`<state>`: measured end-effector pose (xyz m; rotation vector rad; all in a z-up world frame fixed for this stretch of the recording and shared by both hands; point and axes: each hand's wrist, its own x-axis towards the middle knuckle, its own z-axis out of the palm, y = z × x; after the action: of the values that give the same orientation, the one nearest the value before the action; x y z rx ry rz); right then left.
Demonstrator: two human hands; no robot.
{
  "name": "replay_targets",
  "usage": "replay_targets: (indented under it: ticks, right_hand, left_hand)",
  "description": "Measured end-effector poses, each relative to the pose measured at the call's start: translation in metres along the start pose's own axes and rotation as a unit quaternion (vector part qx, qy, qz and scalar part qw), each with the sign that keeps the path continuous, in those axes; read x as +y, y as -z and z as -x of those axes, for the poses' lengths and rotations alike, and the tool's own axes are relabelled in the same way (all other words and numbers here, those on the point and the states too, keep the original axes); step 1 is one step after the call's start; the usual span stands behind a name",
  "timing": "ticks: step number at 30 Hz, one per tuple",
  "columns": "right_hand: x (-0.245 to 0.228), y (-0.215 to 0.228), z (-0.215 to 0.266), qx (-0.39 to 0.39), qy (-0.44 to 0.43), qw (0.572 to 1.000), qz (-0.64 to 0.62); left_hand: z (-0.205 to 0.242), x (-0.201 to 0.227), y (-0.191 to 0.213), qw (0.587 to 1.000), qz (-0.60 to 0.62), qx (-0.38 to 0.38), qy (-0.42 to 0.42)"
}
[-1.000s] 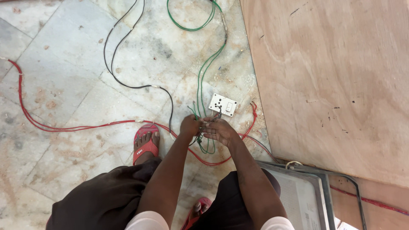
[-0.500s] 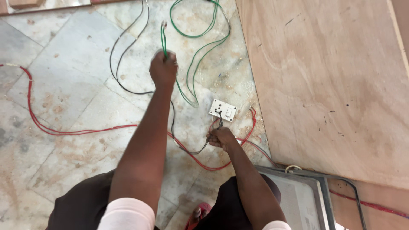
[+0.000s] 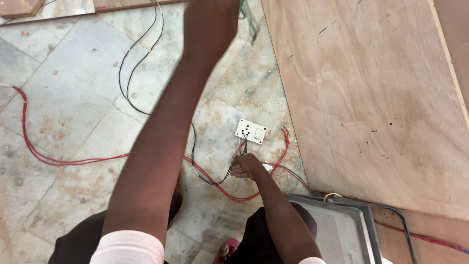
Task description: The person places a wooden trim piece into a cabinet, then moves to the floor to work on an electrical outlet. They strip the ends of green and red wires and connect them to the terminals of a white wall socket, securing the connections by hand.
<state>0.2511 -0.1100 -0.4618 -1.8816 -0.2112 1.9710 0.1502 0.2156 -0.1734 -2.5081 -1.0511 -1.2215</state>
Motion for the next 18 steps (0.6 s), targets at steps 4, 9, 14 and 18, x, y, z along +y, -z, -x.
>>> replay_targets:
  ticks: [4,9,14,18]
  right_hand:
    - [0.008,0.008,0.006,-0.004,-0.035,0.994,0.105]
    - [0.009,0.031,0.006,0.145,0.104,0.961,0.209]
    - [-0.022,0.034,0.022,0.281,0.225,0.930,0.073]
    - [-0.048,0.028,0.037,0.152,0.233,0.946,-0.164]
  left_hand:
    - [0.129,0.014,-0.042,0.990,-0.050,-0.121,-0.043]
    - [0.245,0.046,-0.055,0.892,0.048,-0.367,0.257]
    - [0.284,0.069,-0.060,0.799,0.266,-0.357,0.404]
    - [0.306,0.093,-0.067,0.740,0.425,-0.391,0.346]
